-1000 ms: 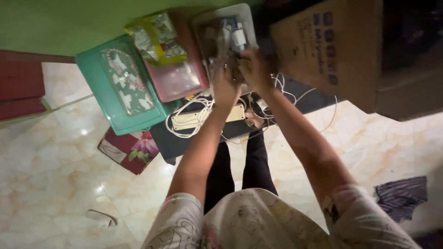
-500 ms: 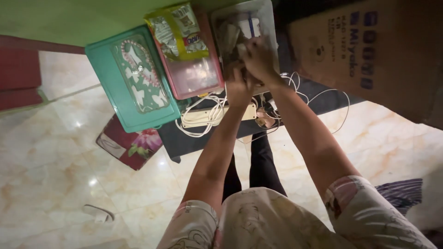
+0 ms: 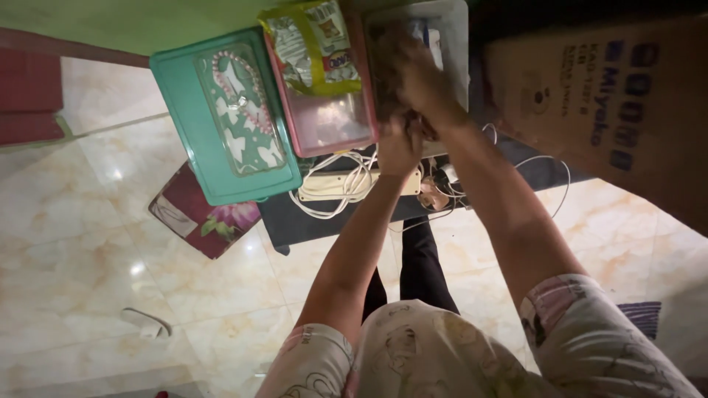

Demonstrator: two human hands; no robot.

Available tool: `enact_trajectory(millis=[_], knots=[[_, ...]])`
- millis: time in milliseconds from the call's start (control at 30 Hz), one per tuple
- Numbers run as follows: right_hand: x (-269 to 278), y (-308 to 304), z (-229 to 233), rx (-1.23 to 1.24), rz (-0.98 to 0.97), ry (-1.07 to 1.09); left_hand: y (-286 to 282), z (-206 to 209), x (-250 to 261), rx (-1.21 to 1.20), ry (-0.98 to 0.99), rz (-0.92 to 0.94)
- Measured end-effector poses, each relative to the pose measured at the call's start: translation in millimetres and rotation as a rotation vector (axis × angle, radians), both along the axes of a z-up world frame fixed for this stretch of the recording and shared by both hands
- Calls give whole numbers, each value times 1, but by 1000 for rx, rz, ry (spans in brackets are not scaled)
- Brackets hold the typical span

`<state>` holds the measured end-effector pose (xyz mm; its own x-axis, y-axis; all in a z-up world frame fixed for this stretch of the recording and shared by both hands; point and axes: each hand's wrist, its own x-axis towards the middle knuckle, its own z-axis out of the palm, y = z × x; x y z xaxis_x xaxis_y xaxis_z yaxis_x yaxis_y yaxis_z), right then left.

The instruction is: Untangling and organizing various charging cables and power adapters on a desk.

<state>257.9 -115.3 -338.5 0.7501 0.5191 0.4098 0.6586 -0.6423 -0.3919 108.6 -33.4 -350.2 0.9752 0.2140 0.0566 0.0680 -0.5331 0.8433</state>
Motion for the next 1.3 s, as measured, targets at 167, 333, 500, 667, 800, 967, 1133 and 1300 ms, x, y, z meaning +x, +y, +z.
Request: enact_trajectory(millis=[167, 333, 500, 667, 800, 967, 1133, 1300], knots=[[13, -11, 30, -285, -83, 126, 3, 13, 3, 79, -94, -3], [22, 1, 57, -473, -244, 231, 1, 25, 5, 93, -94, 24], [54, 33, 21, -523, -406, 373, 4, 27, 6, 37, -102, 4], [58, 20, -103, -495, -560, 427, 5, 29, 5, -3, -110, -20], [46, -26, -184, -251, -648, 96, 14, 41, 8, -55, -161, -49], [-39, -24, 24, 355, -378, 84, 18, 30, 3, -138, -201, -161], [-154, -44, 98, 740, -345, 320, 30, 87, -36, -136, -299, -227], [-291, -49, 75, 486, -447, 501, 39, 116, -115, -368, -48, -373]])
